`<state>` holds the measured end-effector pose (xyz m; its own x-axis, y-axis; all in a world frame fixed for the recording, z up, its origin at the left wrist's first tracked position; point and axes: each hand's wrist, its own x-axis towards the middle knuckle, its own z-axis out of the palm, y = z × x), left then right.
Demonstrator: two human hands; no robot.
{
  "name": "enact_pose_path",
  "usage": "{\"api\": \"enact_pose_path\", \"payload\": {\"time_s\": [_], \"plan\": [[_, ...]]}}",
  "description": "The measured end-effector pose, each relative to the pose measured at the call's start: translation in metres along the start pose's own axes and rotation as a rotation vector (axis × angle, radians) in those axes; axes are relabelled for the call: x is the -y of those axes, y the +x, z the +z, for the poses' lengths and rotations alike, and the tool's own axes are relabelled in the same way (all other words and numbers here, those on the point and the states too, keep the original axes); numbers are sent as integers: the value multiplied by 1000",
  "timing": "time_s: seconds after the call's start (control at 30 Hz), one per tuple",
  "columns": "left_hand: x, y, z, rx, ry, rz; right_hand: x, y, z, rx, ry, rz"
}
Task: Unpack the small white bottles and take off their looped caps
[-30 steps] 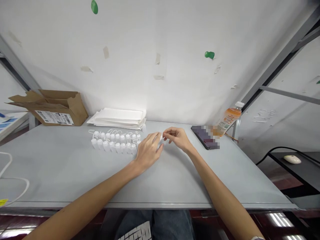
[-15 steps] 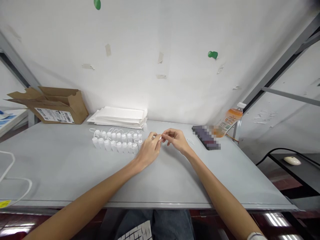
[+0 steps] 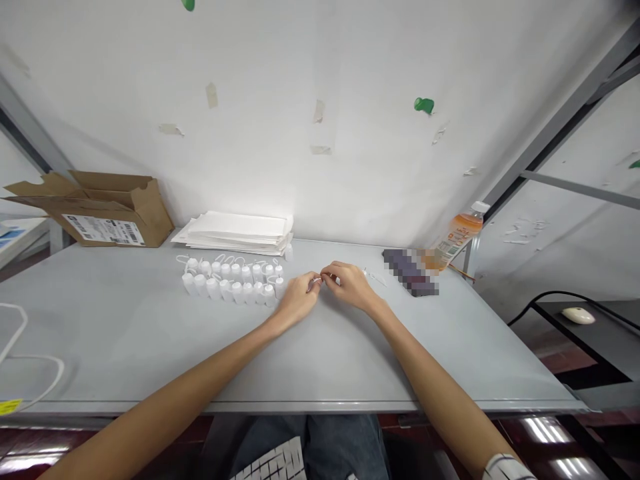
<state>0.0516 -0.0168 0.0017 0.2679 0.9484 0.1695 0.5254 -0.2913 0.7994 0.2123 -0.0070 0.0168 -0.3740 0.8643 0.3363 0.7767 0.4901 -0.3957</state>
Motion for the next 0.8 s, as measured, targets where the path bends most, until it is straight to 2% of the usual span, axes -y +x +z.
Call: {"api": "enact_pose_path", "payload": {"time_s": [0.5, 0.8], "plan": [[-1, -1, 1, -9, 13, 60, -1, -1, 5, -2, -158, -53], [-1, -2, 2, -29, -17, 72, -5, 1, 12, -32, -82, -80]]}}
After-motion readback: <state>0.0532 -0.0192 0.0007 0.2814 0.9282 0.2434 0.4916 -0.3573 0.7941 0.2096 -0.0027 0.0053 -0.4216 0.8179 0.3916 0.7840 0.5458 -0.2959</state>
